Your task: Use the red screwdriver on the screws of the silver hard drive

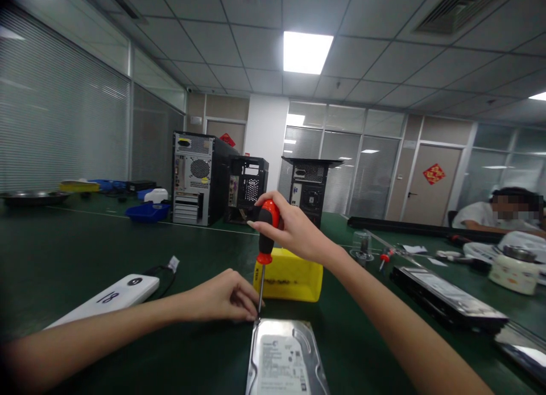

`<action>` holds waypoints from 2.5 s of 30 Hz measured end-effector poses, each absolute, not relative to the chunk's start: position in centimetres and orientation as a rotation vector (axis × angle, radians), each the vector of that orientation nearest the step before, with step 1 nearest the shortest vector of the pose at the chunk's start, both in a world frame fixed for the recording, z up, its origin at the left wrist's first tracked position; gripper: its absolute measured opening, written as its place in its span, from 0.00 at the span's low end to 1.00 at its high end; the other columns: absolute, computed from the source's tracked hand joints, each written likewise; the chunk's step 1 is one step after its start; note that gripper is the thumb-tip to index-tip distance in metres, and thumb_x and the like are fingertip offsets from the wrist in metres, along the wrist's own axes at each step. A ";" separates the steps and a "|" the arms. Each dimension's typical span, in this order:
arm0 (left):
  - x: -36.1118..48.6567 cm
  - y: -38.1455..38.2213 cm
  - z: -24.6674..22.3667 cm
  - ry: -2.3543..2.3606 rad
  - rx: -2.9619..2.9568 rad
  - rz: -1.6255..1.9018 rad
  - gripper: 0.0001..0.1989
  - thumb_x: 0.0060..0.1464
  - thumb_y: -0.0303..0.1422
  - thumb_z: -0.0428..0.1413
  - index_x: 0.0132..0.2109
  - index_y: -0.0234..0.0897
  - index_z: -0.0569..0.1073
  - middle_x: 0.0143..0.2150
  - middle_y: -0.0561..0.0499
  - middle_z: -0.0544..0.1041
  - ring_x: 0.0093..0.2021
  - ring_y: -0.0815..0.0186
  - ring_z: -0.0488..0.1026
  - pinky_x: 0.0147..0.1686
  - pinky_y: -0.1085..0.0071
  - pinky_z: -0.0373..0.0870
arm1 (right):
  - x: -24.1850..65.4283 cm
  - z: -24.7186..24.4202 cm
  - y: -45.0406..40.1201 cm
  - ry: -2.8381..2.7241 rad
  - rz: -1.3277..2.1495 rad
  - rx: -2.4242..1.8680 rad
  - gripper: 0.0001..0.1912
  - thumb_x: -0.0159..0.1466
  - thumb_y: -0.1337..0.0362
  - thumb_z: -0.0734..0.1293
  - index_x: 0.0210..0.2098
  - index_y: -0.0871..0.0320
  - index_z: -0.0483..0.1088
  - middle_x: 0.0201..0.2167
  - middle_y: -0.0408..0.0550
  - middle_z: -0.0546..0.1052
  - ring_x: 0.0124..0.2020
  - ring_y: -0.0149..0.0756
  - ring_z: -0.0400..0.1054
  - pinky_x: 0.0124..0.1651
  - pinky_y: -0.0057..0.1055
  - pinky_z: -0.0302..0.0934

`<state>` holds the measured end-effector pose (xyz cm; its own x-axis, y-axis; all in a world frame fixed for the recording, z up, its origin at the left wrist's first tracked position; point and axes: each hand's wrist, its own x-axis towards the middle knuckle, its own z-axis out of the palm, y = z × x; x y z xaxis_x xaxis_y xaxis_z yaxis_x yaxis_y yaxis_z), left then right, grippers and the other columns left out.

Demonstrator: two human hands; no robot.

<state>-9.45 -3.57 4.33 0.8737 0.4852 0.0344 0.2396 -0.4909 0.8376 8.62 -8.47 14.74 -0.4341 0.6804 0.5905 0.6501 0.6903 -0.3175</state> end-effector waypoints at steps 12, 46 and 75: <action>-9.4 -3.5 4.2 0.547 2.111 0.342 0.16 0.46 0.24 0.60 0.44 0.26 0.75 0.37 0.40 0.80 0.38 0.59 0.78 0.38 0.68 0.74 | 8.7 14.7 -8.5 -2.183 0.021 -1.020 0.18 0.62 0.54 0.62 0.48 0.54 0.57 0.29 0.40 0.61 0.27 0.27 0.59 0.31 0.28 0.57; -9.2 -3.3 4.1 0.551 2.086 0.323 0.19 0.47 0.24 0.60 0.48 0.23 0.73 0.39 0.36 0.79 0.41 0.56 0.77 0.42 0.63 0.73 | 8.6 14.6 -8.5 -2.194 -0.010 -1.013 0.18 0.62 0.55 0.62 0.48 0.55 0.57 0.30 0.41 0.63 0.27 0.27 0.60 0.32 0.28 0.57; -9.1 -3.9 4.3 0.583 2.077 0.328 0.22 0.44 0.23 0.60 0.49 0.24 0.72 0.40 0.37 0.79 0.41 0.55 0.77 0.41 0.63 0.74 | 8.6 14.7 -8.6 -2.185 0.041 -1.029 0.20 0.62 0.53 0.62 0.49 0.55 0.57 0.31 0.41 0.62 0.27 0.27 0.60 0.31 0.28 0.58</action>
<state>-9.13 -3.88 4.28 0.8521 0.5233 0.0065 0.2772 -0.4619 0.8425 8.64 -8.65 14.75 -0.4305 0.6850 0.5878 0.6625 0.6821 -0.3097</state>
